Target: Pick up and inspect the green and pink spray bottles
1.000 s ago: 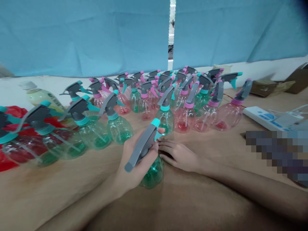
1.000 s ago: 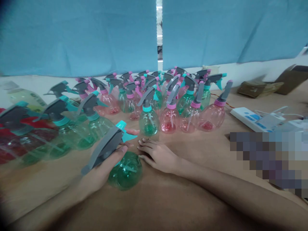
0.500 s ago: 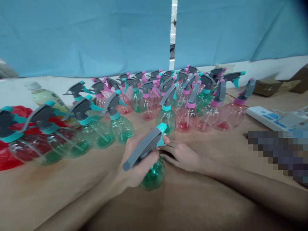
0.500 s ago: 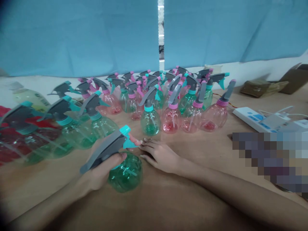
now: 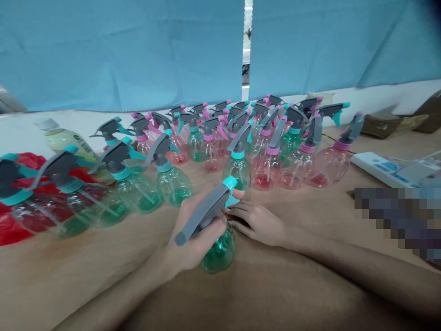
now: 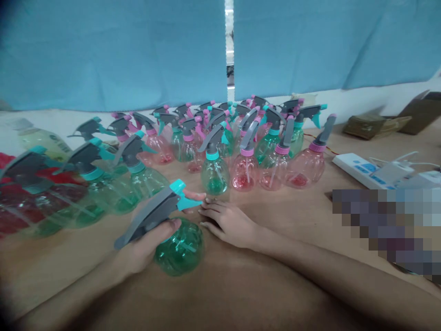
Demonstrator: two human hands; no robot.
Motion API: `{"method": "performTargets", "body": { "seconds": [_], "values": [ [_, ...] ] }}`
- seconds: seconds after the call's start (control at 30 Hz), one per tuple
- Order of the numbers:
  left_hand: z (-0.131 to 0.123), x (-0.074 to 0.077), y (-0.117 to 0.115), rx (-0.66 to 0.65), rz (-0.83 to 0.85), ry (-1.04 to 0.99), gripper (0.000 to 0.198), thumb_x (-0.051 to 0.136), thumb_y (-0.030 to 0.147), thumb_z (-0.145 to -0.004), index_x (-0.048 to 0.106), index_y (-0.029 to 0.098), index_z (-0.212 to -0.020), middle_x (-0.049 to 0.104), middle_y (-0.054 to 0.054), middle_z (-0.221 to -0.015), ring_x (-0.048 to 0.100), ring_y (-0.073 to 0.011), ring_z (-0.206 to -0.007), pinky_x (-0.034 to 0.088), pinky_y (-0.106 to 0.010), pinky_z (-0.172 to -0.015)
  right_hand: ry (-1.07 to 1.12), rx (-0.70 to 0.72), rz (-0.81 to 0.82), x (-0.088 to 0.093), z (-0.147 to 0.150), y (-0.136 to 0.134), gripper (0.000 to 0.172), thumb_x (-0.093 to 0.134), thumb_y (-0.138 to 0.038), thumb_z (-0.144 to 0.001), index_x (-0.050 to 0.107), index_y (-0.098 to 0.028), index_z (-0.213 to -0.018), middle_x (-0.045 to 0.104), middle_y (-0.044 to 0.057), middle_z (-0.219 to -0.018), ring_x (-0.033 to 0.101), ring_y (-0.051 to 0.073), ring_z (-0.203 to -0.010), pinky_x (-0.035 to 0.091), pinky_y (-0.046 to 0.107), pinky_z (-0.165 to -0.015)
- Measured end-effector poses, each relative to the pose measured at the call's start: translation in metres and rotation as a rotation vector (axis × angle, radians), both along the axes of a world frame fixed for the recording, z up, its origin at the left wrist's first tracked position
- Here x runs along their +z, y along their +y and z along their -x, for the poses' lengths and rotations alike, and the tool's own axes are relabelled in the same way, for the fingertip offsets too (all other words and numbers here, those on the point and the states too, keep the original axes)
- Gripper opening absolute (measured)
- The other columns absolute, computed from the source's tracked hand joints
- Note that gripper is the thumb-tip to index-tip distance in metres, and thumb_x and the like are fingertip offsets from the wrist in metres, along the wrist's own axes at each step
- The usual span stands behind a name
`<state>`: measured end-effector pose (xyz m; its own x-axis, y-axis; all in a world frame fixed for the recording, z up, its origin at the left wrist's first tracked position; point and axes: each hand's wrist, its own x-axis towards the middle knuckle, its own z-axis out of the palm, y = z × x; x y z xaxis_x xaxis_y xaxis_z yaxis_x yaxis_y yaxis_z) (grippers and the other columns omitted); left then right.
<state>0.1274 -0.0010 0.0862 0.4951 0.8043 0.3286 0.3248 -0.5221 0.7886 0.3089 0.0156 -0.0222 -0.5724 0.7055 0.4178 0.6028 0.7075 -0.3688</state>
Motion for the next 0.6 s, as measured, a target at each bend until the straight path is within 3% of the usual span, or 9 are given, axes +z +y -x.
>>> {"method": "performTargets", "body": {
  "seconds": [0.13, 0.23, 0.43, 0.5, 0.6],
  "values": [
    [-0.0011, 0.0006, -0.0026, 0.088, -0.035, 0.038, 0.034, 0.048, 0.014, -0.071, 0.062, 0.026, -0.099, 0.058, 0.003, -0.069, 0.053, -0.0135, -0.057, 0.047, -0.025, -0.054, -0.004, 0.005, -0.001, -0.0001, -0.0002, 0.0003, 0.032, 0.044, -0.029, -0.092, 0.056, -0.016, -0.119, 0.061, 0.009, -0.121, 0.051, 0.021, -0.118, 0.045, 0.040, -0.097],
    [-0.0012, 0.0000, -0.0028, 0.097, -0.062, 0.043, 0.033, 0.047, 0.014, -0.070, 0.061, 0.026, -0.098, 0.057, 0.003, -0.070, 0.052, -0.0139, -0.059, 0.046, -0.025, -0.056, -0.006, 0.005, -0.002, 0.0004, -0.0002, 0.0003, 0.032, 0.044, -0.028, -0.092, 0.055, -0.015, -0.120, 0.060, 0.010, -0.121, 0.051, 0.022, -0.118, 0.044, 0.040, -0.098],
    [-0.0006, -0.0014, -0.0024, 0.107, -0.062, 0.048, 0.011, 0.047, 0.018, -0.071, 0.055, 0.024, -0.076, 0.050, 0.003, -0.061, 0.046, -0.0132, -0.053, 0.042, -0.025, -0.049, -0.016, 0.003, 0.006, 0.0009, -0.0003, 0.0008, 0.032, 0.045, -0.029, -0.092, 0.055, -0.016, -0.119, 0.060, 0.010, -0.121, 0.050, 0.022, -0.119, 0.045, 0.040, -0.097],
    [-0.0004, -0.0023, -0.0023, 0.101, -0.039, 0.049, 0.014, 0.047, 0.017, -0.072, 0.057, 0.024, -0.080, 0.051, 0.003, -0.062, 0.048, -0.0134, -0.055, 0.044, -0.025, -0.050, -0.016, 0.005, 0.003, 0.0001, -0.0005, 0.0012, 0.032, 0.045, -0.028, -0.092, 0.055, -0.015, -0.119, 0.060, 0.010, -0.121, 0.050, 0.022, -0.119, 0.045, 0.040, -0.097],
    [-0.0004, -0.0041, -0.0008, 0.063, 0.020, 0.029, 0.034, 0.048, 0.013, -0.071, 0.059, 0.026, -0.100, 0.058, 0.002, -0.068, 0.055, -0.0151, -0.062, 0.049, -0.026, -0.057, -0.002, 0.008, -0.001, -0.0013, -0.0007, 0.0015, 0.031, 0.045, -0.028, -0.092, 0.055, -0.016, -0.119, 0.060, 0.010, -0.121, 0.050, 0.022, -0.119, 0.045, 0.040, -0.096]
  ]
}}
